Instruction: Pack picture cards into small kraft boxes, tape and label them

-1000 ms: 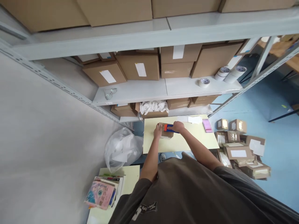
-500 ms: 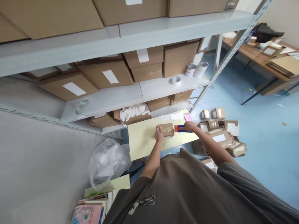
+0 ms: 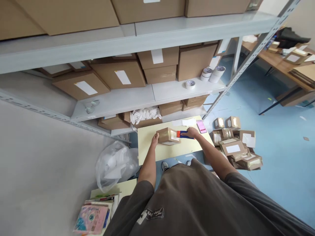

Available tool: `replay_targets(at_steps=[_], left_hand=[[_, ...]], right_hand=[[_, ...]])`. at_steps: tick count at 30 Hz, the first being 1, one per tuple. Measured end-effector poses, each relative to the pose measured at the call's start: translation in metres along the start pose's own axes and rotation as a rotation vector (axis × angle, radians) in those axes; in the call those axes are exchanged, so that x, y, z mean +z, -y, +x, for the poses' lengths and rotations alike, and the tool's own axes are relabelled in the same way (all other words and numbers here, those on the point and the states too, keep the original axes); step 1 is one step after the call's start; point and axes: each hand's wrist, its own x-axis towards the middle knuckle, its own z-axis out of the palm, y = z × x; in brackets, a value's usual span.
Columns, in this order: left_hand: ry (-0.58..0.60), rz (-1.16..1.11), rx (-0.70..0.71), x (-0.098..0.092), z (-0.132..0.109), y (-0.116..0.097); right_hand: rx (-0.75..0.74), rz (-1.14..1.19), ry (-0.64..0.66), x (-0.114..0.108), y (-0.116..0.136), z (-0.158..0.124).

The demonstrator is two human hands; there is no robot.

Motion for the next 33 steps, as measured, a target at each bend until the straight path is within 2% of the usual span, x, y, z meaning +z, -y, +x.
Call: replay_targets(at_steps=[4, 7, 10, 14, 19, 24, 27, 30, 32, 33], left_hand=[[-0.041, -0.027, -0.036, -0.040, 0.010, 0.023], [-0.021, -0.067, -0.036, -0.053, 0.014, 0.034], [0.046, -0.097, -0.052, -0.043, 0.012, 0.040], [0.051, 0.004, -0.173, -0.008, -0.002, 0.044], [0.088, 0.000, -0.106, 0.049, -0.020, 0.031], [0.207, 0.027, -0.127, 0.094, -0.030, -0.001], [0.193, 0.065, -0.130, 0.106, -0.033, -0.010], [0.187, 0.076, -0.091, 0.106, -0.034, -0.008], [0.193, 0.081, -0.075, 0.102, -0.032, -0.005], [0.193, 0.081, -0.075, 0.098, -0.030, -0.003]], right_hand=[[-0.062, -0.002, 0.055, 0.014, 0.075, 0.015], [-0.045, -0.010, 0.048, 0.026, 0.117, 0.022], [-0.005, -0.025, 0.046, 0.035, 0.139, 0.024], [0.014, -0.086, 0.056, 0.041, 0.137, 0.022], [0.111, -0.063, 0.080, 0.039, 0.092, 0.017], [0.165, -0.056, 0.044, 0.029, 0.019, 0.006], [0.193, -0.083, 0.033, 0.018, -0.044, -0.010], [0.259, -0.124, 0.019, 0.010, -0.110, -0.028], [0.270, -0.112, 0.042, 0.007, -0.138, -0.036], [0.265, -0.105, 0.046, 0.007, -0.145, -0.038]])
